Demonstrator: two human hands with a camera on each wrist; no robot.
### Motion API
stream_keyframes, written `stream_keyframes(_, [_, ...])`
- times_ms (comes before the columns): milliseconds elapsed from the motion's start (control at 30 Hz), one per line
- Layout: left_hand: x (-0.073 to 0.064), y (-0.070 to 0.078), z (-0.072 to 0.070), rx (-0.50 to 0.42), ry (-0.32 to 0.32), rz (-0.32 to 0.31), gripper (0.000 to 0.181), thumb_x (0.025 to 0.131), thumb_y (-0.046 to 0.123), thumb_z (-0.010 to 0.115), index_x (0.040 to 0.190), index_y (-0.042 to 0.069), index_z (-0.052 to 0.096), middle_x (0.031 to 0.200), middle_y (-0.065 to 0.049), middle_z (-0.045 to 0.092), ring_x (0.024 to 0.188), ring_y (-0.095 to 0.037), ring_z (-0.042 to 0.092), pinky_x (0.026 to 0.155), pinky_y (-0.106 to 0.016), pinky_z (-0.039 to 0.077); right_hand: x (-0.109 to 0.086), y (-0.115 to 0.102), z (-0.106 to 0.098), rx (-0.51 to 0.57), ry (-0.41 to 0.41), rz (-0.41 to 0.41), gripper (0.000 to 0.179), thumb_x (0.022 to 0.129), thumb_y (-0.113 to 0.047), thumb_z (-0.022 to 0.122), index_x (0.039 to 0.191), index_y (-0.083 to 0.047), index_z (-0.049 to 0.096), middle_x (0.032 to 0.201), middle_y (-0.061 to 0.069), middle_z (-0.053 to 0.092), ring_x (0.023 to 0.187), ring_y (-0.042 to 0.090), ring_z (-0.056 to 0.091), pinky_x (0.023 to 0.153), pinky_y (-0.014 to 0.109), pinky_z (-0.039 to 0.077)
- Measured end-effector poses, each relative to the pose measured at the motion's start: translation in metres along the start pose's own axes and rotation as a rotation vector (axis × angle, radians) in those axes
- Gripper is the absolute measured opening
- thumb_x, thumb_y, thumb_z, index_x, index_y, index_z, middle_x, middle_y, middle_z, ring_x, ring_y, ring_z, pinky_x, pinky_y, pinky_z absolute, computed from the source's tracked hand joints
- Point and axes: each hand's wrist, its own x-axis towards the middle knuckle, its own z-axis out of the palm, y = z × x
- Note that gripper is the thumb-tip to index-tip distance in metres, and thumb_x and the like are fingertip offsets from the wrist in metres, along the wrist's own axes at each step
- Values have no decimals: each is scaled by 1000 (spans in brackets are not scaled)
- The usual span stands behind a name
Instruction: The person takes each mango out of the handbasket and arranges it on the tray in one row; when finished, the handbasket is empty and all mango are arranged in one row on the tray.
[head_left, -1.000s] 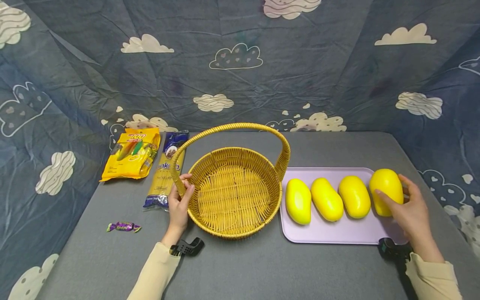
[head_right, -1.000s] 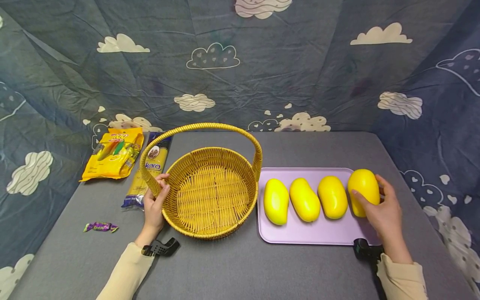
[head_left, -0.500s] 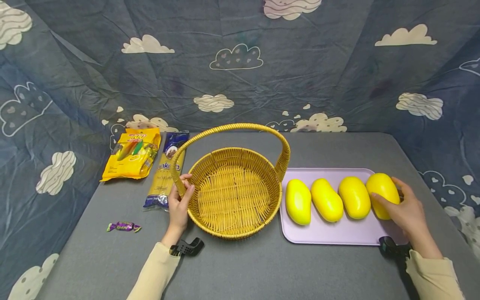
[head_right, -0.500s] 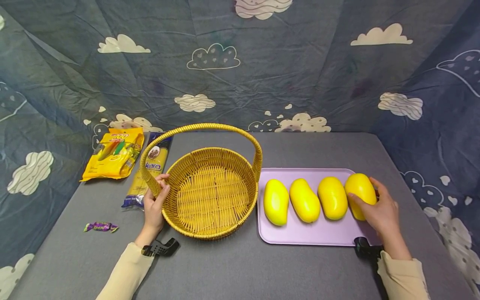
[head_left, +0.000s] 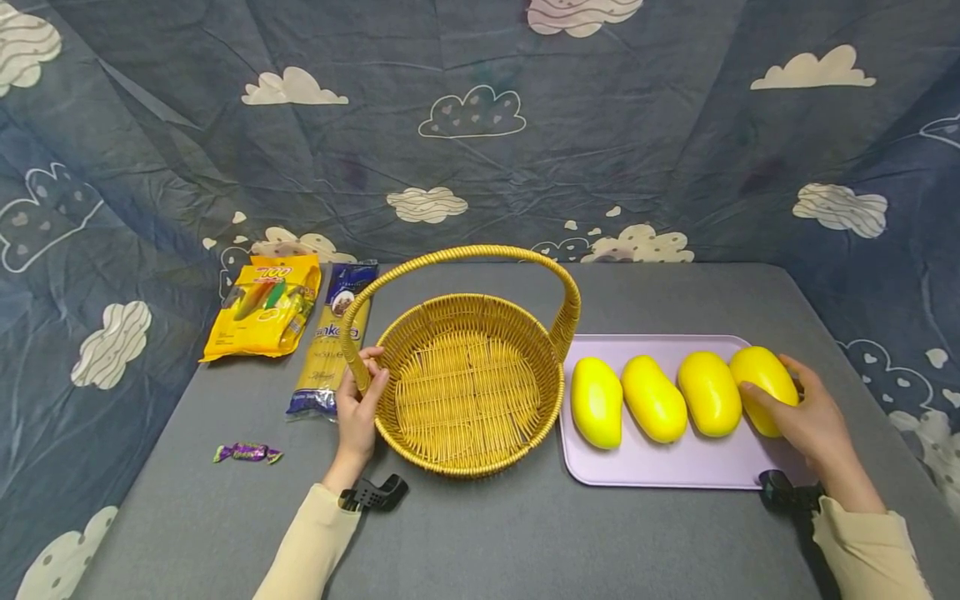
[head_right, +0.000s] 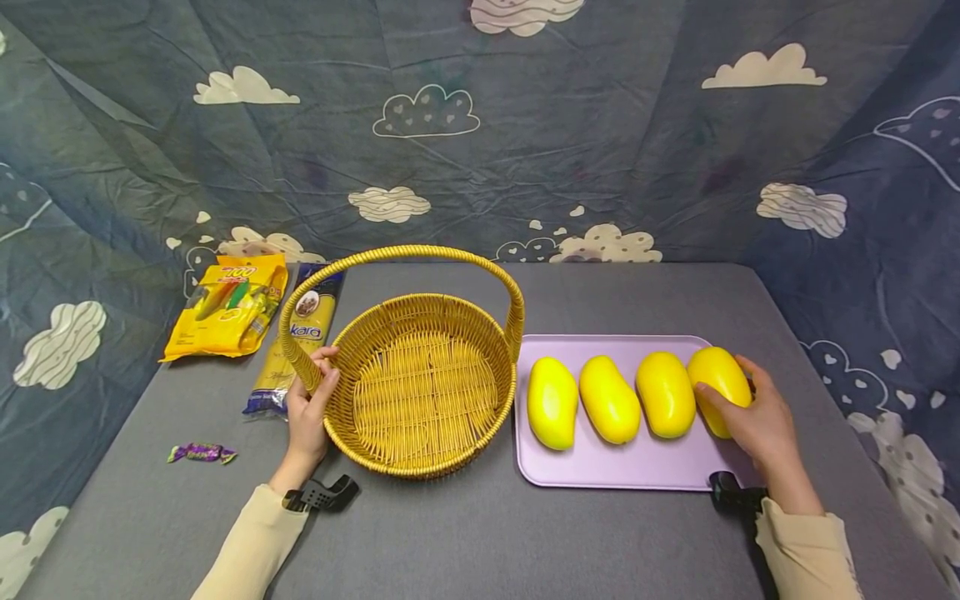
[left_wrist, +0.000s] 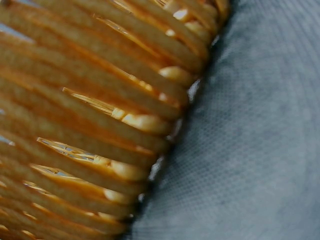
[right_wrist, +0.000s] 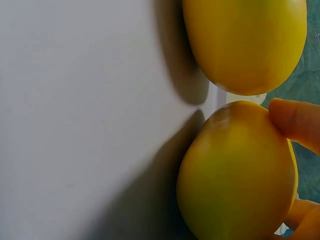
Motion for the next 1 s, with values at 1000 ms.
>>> stream_keyframes(1000, [0, 0, 0, 19, -8, 2, 12, 91, -11, 48, 96, -20, 42, 116, -39, 41, 91, -15, 46, 87, -27, 33, -36, -34, -13, 39, 212, -96, 70, 96, -35, 51, 148, -1, 20, 146, 30, 24, 130, 49, 23, 99, 63, 23])
